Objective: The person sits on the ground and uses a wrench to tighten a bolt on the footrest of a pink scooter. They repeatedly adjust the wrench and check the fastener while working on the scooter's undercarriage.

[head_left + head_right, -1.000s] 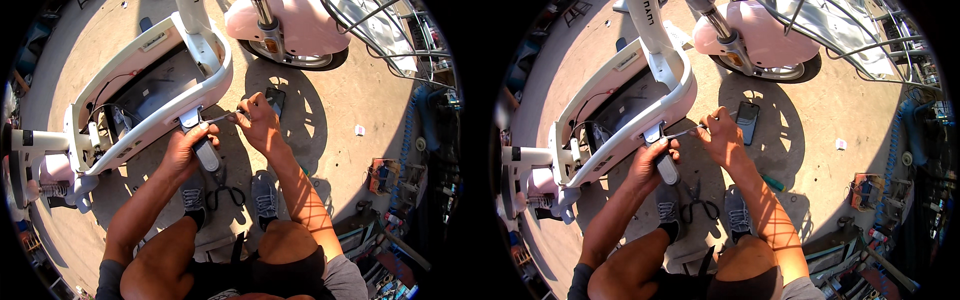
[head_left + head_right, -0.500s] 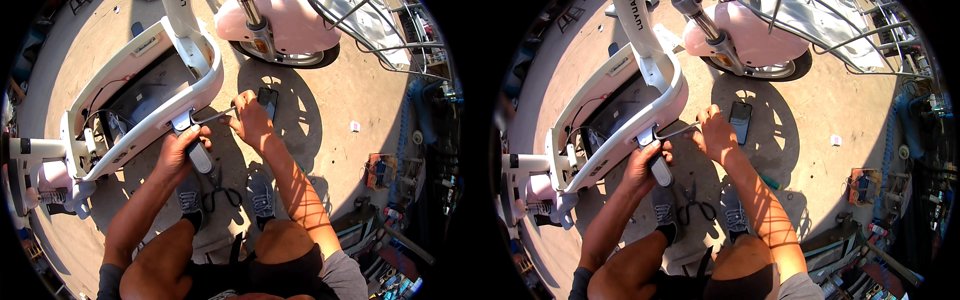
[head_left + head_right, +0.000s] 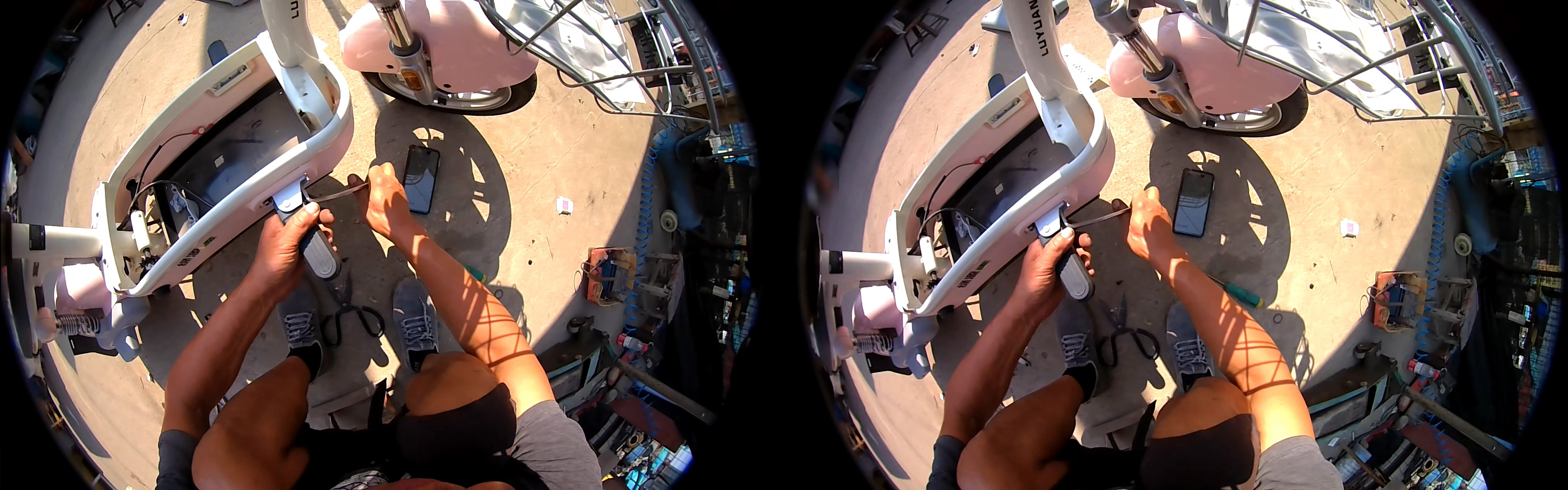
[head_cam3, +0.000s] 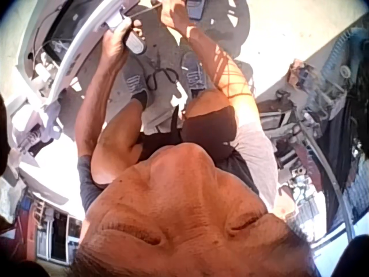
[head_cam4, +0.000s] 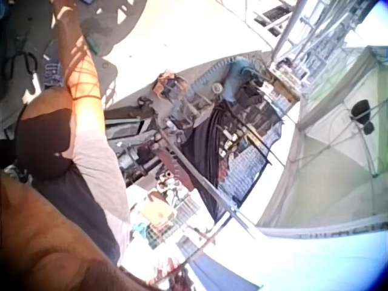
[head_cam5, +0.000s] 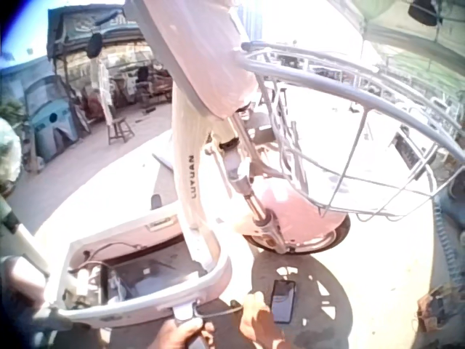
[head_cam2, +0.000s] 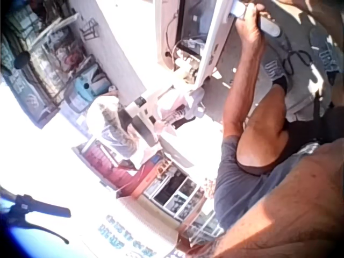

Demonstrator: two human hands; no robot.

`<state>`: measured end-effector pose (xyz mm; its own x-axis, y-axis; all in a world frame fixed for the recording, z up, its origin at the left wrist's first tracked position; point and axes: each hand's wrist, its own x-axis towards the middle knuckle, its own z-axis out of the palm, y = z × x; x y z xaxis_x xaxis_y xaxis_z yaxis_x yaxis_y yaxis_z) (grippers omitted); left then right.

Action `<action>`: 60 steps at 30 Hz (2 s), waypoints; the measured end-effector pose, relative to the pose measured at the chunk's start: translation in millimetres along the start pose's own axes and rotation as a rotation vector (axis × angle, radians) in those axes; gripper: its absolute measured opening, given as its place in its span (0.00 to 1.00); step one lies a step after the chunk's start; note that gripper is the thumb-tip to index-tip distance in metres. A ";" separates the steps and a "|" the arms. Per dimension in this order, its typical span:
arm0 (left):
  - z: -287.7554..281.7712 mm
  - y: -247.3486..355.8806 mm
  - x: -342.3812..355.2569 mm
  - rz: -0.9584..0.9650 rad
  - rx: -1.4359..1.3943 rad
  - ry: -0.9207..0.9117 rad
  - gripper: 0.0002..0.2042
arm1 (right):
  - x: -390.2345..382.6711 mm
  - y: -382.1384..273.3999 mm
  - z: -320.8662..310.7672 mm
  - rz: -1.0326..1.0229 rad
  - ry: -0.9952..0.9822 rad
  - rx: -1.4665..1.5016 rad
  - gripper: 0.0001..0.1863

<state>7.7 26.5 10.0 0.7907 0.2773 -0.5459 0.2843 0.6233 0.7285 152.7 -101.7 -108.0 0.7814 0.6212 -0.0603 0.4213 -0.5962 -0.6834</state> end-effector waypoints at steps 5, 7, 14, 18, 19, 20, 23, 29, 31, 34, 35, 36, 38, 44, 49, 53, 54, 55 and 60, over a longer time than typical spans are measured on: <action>-2.6 -3.2 3.8 0.031 0.033 -0.021 0.12 | -7.4 -1.7 26.8 0.109 -0.108 0.415 0.23; -5.2 -5.0 4.4 0.040 0.045 -0.025 0.13 | -9.4 -8.0 40.5 0.115 -0.142 0.474 0.23; -7.1 -5.6 5.7 0.032 0.069 -0.035 0.11 | -26.0 -34.5 53.0 0.296 -0.409 0.973 0.12; -5.0 -3.2 4.0 0.044 0.060 -0.036 0.11 | -37.0 -25.7 46.8 0.192 -0.356 0.952 0.15; -4.7 -2.7 4.0 0.044 0.058 -0.034 0.11 | -39.8 -25.6 46.0 0.183 -0.317 0.972 0.17; -4.4 -2.0 4.6 0.044 0.057 -0.031 0.11 | -41.8 -24.3 44.3 0.168 -0.347 1.034 0.18; -5.7 -1.2 3.8 0.042 0.039 -0.041 0.11 | -43.3 -33.2 31.8 0.116 -0.392 1.249 0.18; -0.7 0.0 2.7 0.026 0.020 -0.014 0.13 | -32.1 -34.4 30.3 0.170 -0.376 1.074 0.13; 0.2 0.1 2.6 0.021 0.022 -0.009 0.13 | -30.6 -25.7 37.2 0.124 -0.307 1.005 0.12; -1.3 -0.8 2.5 0.016 0.022 -0.014 0.14 | -29.7 -18.9 37.2 0.053 -0.186 0.904 0.12; -1.7 -1.2 3.6 0.014 0.027 -0.019 0.14 | -29.6 -16.6 34.3 0.029 -0.142 0.870 0.12; -2.4 -1.8 4.5 0.013 0.033 -0.024 0.14 | -29.2 -16.6 28.9 0.024 -0.122 0.845 0.13; -5.0 -1.4 3.1 0.015 0.009 -0.022 0.13 | -26.2 -25.4 12.7 0.005 -0.094 0.807 0.15; -4.9 -1.5 3.2 0.004 -0.038 -0.028 0.13 | -18.3 -28.3 -22.6 -0.151 0.016 0.484 0.21; -1.4 0.2 2.5 0.011 -0.087 -0.017 0.11 | -11.0 -26.9 -36.7 -0.297 0.123 0.216 0.22; -6.1 -3.4 3.5 0.018 -0.057 -0.052 0.13 | -11.2 -35.2 -50.3 -0.213 0.047 0.116 0.22; -6.1 -3.3 3.5 0.021 -0.058 -0.051 0.12 | -11.3 -35.1 -52.8 -0.220 0.052 0.105 0.22; -5.0 -3.4 3.7 0.023 -0.059 -0.050 0.12 | -11.0 -35.2 -54.6 -0.226 0.057 0.093 0.22; -1.3 -2.1 2.9 0.031 -0.074 -0.048 0.12 | -9.7 -40.2 -60.5 -0.290 0.136 0.063 0.19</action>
<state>8.7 26.9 6.4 0.8240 0.2629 -0.5019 0.2203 0.6675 0.7113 156.0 -114.5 -35.9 0.6892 0.6842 0.2382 0.6092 -0.3692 -0.7018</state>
